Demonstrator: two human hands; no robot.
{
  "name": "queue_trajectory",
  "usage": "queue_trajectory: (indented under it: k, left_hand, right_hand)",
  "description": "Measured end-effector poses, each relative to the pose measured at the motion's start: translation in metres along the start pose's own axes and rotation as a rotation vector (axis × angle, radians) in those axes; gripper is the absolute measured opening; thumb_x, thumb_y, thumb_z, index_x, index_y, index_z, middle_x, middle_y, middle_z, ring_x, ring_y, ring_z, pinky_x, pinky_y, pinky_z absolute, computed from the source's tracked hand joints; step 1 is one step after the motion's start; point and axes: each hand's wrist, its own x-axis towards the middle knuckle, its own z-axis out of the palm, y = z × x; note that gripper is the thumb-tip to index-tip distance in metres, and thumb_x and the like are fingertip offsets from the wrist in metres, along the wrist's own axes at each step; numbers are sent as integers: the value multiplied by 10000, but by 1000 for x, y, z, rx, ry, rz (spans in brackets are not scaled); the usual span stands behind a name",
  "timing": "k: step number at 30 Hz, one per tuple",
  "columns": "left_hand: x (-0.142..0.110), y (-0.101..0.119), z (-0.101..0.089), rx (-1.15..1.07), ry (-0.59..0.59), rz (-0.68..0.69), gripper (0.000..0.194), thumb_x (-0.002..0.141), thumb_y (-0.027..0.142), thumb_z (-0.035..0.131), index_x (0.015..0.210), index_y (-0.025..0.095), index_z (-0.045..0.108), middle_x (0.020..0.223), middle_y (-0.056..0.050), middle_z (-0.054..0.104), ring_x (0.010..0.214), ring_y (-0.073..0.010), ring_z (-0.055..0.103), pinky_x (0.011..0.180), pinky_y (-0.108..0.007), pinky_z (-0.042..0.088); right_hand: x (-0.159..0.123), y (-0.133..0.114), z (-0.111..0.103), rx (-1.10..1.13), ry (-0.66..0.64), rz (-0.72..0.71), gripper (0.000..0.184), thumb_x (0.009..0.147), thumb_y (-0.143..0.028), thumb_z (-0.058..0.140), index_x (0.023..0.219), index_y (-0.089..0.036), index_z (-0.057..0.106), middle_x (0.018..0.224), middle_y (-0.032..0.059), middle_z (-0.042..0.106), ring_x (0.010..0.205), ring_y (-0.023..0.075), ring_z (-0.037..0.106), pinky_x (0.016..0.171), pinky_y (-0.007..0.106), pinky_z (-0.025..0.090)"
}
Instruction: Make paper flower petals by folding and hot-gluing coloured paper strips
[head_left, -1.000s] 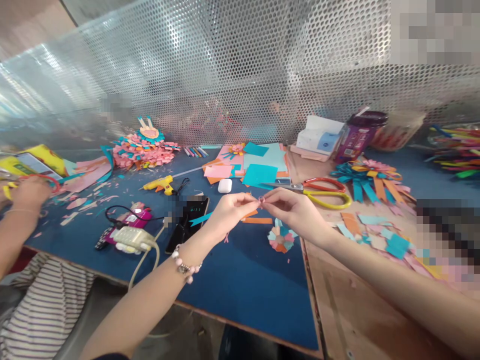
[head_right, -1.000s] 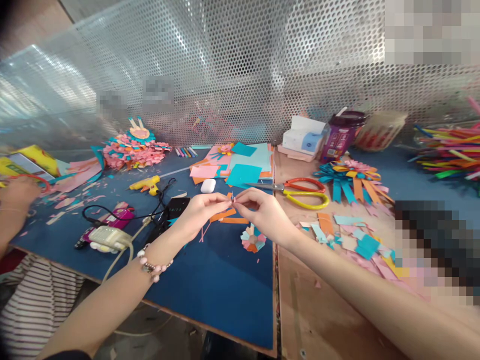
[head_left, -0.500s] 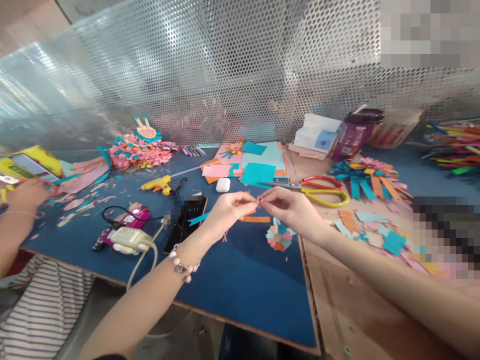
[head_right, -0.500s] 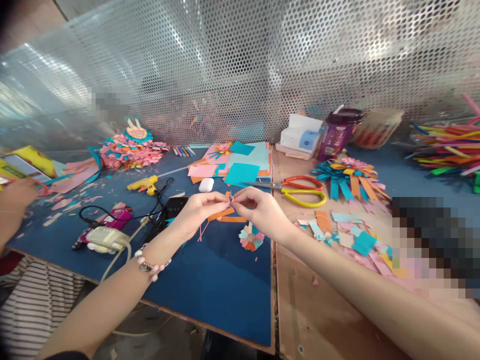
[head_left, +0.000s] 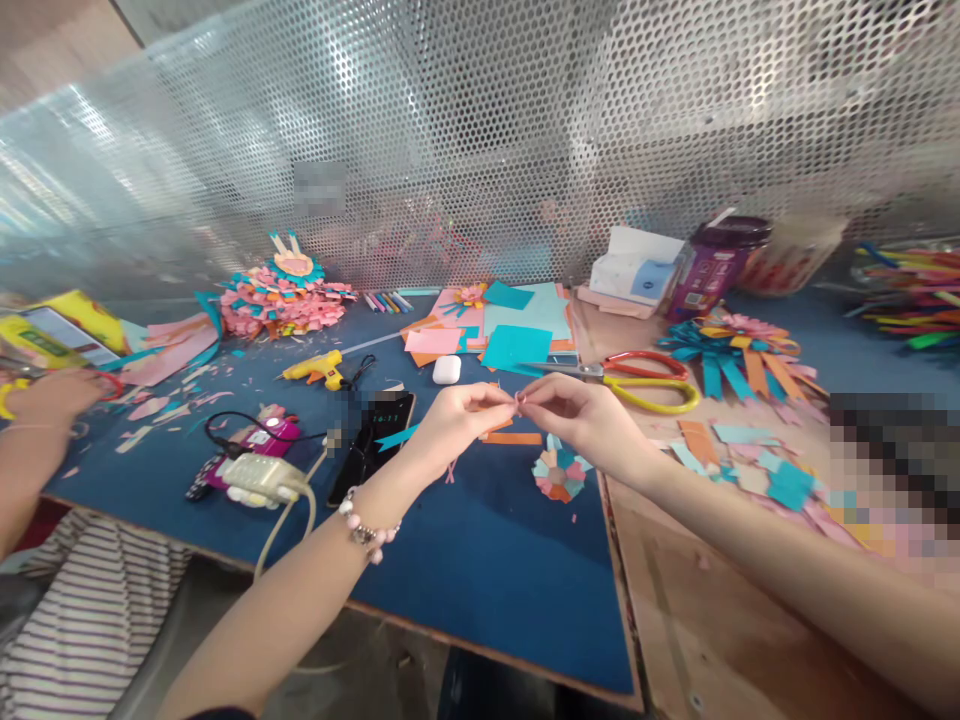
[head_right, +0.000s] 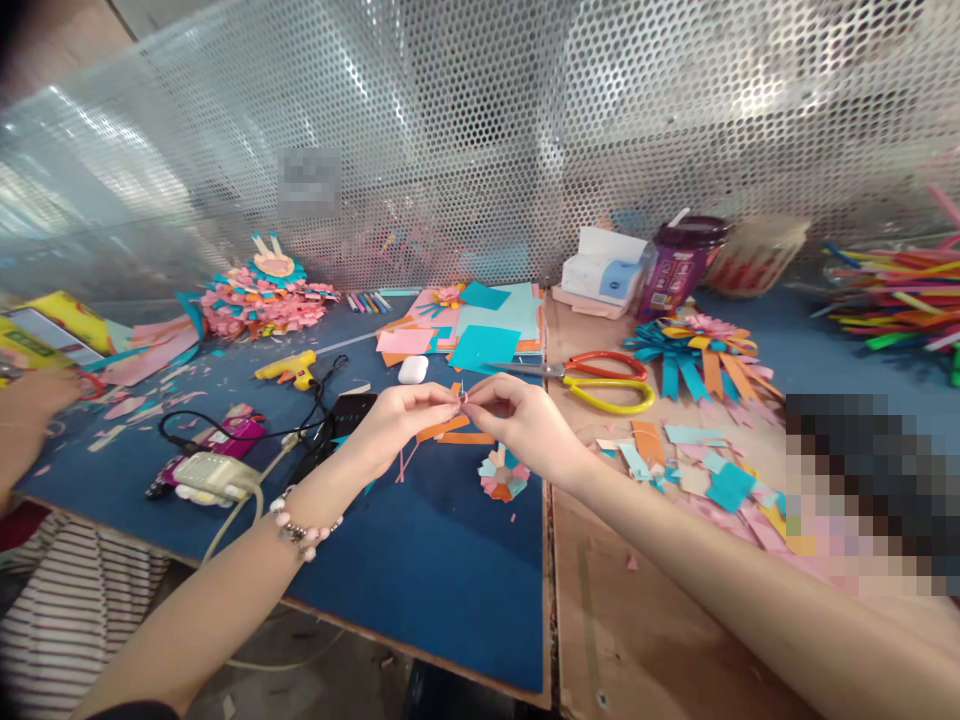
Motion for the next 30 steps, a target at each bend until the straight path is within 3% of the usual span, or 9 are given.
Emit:
queue_trajectory:
  k: [15,19,24,27,30]
  left_hand:
    - [6,-8,-4,-109,-12,-130,201,716,305,687,830,140,710,846,-58,673,768,-135,591,703,-255,432]
    - [5,-7,-5,-198,-36,-173,206,699,305,714,828,145,711,870,-61,669,794,-134,593,740,-267,436]
    - [2,2,-5,-224,-42,-204,182,691,271,723,805,130,711,847,-69,672,769,-133,583,710,-263,423]
    - [-2,7,-2,-203,-48,-197,146,690,245,716,776,127,710,847,-70,673,776,-138,576,714,-265,422]
    - [-8,11,4,-214,-76,-184,106,702,233,697,735,133,707,866,-68,673,836,-154,577,742,-266,427]
  right_hand:
    - [-2,-8,-3,-57,-36,22,208,866,-303,521,821,-171,675,952,58,675,926,181,633,861,332,497]
    - [-4,-3,-2,-32,4,13,182,872,-276,514,967,-170,628,938,61,678,909,182,648,846,346,512]
    - [-10,-13,-4,-222,179,-162,218,857,-160,512,1065,-176,573,1027,75,638,940,172,629,844,337,514]
    - [-30,-26,-7,-411,259,-283,227,851,-103,498,1053,-170,578,1036,85,613,953,170,597,836,327,508]
    - [-63,-31,-6,-549,142,-433,267,840,-51,475,1067,-148,577,996,103,616,967,184,579,823,333,510]
